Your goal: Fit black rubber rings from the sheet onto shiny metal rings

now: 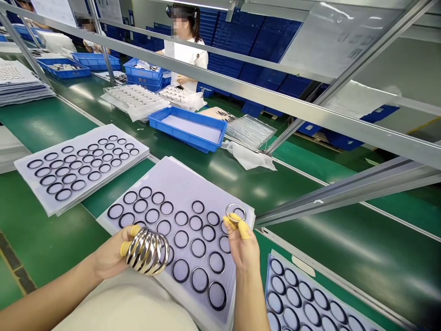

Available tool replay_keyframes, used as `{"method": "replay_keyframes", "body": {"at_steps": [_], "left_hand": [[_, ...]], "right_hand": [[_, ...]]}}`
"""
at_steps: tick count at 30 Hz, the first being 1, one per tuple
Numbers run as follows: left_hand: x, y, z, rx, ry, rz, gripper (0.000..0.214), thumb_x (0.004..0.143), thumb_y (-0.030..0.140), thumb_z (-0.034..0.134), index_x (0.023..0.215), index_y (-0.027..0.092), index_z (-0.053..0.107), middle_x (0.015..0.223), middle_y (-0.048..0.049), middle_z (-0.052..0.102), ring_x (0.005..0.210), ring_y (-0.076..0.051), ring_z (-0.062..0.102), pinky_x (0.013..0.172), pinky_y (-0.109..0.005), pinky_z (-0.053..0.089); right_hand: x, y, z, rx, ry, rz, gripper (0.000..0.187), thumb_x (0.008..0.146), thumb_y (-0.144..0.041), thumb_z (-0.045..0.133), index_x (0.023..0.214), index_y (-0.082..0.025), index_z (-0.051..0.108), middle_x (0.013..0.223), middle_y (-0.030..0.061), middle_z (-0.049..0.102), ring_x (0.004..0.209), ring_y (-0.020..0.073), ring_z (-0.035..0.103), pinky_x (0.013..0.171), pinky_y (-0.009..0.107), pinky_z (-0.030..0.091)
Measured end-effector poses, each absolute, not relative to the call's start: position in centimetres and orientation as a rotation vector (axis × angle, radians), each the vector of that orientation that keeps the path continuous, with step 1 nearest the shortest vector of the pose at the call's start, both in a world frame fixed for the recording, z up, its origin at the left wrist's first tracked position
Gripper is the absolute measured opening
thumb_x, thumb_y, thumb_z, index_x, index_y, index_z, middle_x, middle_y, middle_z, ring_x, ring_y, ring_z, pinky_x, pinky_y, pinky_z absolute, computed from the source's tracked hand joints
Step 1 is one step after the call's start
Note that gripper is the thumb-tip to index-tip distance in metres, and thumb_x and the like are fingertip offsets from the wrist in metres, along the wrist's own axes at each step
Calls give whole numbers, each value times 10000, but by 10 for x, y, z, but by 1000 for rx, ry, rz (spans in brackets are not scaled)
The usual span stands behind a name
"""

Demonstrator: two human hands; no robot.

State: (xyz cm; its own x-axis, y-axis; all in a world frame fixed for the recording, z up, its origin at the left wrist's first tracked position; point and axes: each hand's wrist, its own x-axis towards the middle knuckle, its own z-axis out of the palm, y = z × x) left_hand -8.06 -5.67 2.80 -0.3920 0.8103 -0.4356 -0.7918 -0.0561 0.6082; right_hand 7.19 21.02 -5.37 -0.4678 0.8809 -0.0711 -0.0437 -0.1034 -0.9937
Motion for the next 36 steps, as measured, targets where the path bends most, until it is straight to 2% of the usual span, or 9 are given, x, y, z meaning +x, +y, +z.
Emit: {"method": "replay_keyframes", "body": {"at_steps": [6, 9, 12, 15, 19, 26, 28, 32, 36], "left_hand": [[-77, -56, 24, 202, 949, 1654, 197, 587, 228, 850, 591, 113, 690, 609, -49, 647, 575, -130, 566, 589, -232, 475], [-77, -58, 19, 218, 893, 1650, 217, 566, 227, 860, 588, 112, 677, 621, -46, 648, 583, -130, 568, 591, -230, 465], [-79, -59, 16, 248, 870, 1638, 217, 569, 229, 859, 604, 111, 680, 620, -43, 645, 591, -131, 565, 596, -229, 455], [-81, -60, 19, 266, 859, 1642, 216, 577, 246, 858, 622, 116, 691, 615, -39, 646, 582, -123, 554, 589, -220, 439], [-85, -66, 21, 273, 849, 1670, 239, 588, 298, 856, 631, 122, 700, 626, -39, 651, 588, -120, 554, 604, -222, 439], [-91, -80, 19, 188, 871, 1755, 198, 597, 254, 851, 644, 125, 707, 641, -36, 657, 592, -113, 568, 619, -221, 449], [-92, -82, 23, 185, 869, 1775, 210, 585, 262, 858, 627, 125, 704, 635, -32, 654, 589, -109, 568, 618, -218, 451], [-94, -84, 30, 194, 865, 1800, 292, 512, 328, 891, 607, 121, 708, 604, -29, 640, 559, -103, 551, 594, -216, 448], [-98, -83, 33, 179, 970, 1752, 313, 498, 348, 894, 600, 114, 713, 581, -23, 615, 541, -91, 523, 566, -204, 424]], "right_hand": [[80, 132, 11, -590, -1140, 2235, 214, 712, -432, 760, 839, -260, 768, 807, 27, 763, 714, 174, 727, 590, 223, 591], [80, 116, 20, -462, -1070, 2346, 162, 725, -372, 769, 855, -275, 766, 783, 22, 768, 681, 168, 731, 540, 193, 579], [75, 123, 5, -514, -1316, 2093, 186, 799, -396, 688, 924, -269, 741, 848, 46, 764, 709, 206, 732, 577, 292, 603], [64, 151, -29, -759, -1869, 1316, 279, 886, -389, 537, 1027, -209, 697, 974, 102, 743, 820, 241, 718, 743, 424, 593], [45, 188, -72, -820, -2068, 1000, 309, 815, -404, 551, 889, -167, 736, 985, 182, 720, 990, 341, 638, 940, 590, 445], [-19, 177, -104, -607, -2362, 998, 188, 856, -310, 582, 918, -182, 705, 1019, 109, 703, 1010, 248, 620, 954, 478, 438], [-40, 171, -104, -570, -2374, 1046, 189, 863, -327, 593, 903, -168, 688, 997, 86, 697, 1010, 236, 612, 961, 492, 416], [-50, 155, -86, -539, -2305, 1189, 235, 822, -384, 609, 879, -177, 706, 1022, 139, 669, 1043, 294, 563, 992, 557, 340], [-9, 118, -47, -407, -2234, 1521, 299, 875, -452, 515, 929, -225, 702, 858, 79, 670, 805, 238, 601, 773, 435, 490]]}}
